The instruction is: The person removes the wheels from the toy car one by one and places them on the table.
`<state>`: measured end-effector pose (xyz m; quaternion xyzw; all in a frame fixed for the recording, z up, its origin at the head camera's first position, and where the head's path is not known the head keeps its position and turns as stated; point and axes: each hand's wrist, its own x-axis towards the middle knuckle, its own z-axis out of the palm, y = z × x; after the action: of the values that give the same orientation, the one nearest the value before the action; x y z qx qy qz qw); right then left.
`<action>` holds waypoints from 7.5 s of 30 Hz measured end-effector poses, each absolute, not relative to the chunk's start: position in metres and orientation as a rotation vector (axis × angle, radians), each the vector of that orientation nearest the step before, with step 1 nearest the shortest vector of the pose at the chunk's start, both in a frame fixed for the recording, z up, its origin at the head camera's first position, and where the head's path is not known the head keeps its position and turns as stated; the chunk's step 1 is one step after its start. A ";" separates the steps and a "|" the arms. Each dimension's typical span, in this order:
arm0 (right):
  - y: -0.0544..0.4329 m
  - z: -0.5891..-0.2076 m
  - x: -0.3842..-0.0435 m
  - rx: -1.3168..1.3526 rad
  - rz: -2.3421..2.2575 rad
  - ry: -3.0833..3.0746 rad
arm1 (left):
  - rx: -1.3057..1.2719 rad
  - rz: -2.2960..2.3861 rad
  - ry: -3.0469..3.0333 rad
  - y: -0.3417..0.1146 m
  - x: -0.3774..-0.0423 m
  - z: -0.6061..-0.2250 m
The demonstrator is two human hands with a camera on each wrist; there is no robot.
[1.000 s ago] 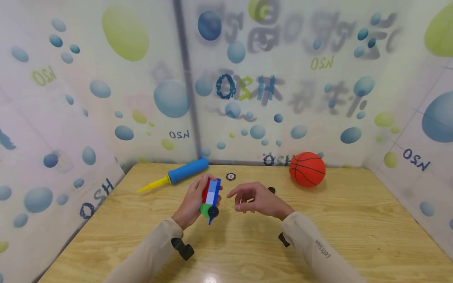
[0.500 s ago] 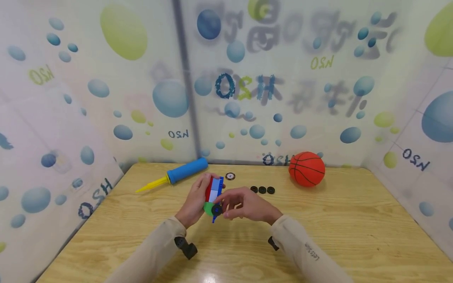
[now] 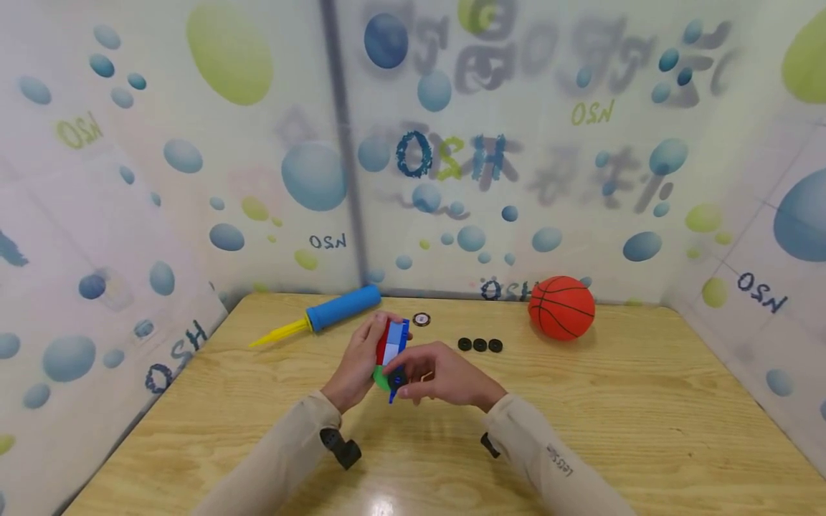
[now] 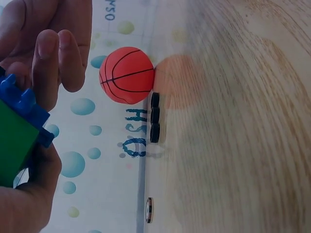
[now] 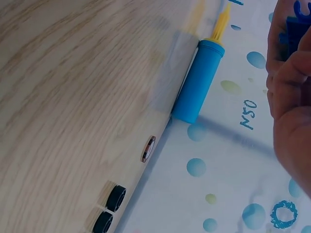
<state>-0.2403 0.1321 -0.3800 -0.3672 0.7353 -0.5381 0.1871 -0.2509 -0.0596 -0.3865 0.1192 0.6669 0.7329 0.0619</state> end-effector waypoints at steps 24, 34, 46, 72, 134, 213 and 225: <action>0.116 -0.381 -0.230 -0.916 -1.538 2.307 | 0.312 2.254 2.109 -0.054 -0.252 -0.394; 0.113 -0.387 -0.229 -0.944 -1.519 2.371 | 0.286 2.255 2.163 -0.052 -0.254 -0.400; 0.112 -0.387 -0.227 -0.970 -1.541 2.394 | 0.302 2.216 2.272 -0.049 -0.252 -0.398; 0.135 -0.381 -0.230 -0.973 -1.456 2.480 | 0.098 2.210 2.164 -0.056 -0.251 -0.396; 0.264 -0.398 -0.271 -0.728 -0.734 2.967 | 0.044 2.068 2.024 -0.080 -0.251 -0.393; 0.259 -0.401 -0.288 -0.449 -0.863 2.898 | 0.099 2.130 1.882 -0.076 -0.250 -0.396; 0.217 -0.380 -0.271 -0.708 -1.230 2.635 | 0.266 2.149 1.825 -0.077 -0.247 -0.398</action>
<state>-0.2715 0.2174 -0.3803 -0.2359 0.8780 -0.4098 0.0741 -0.2474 -0.0767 -0.3976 0.0927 0.6368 0.7497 0.1542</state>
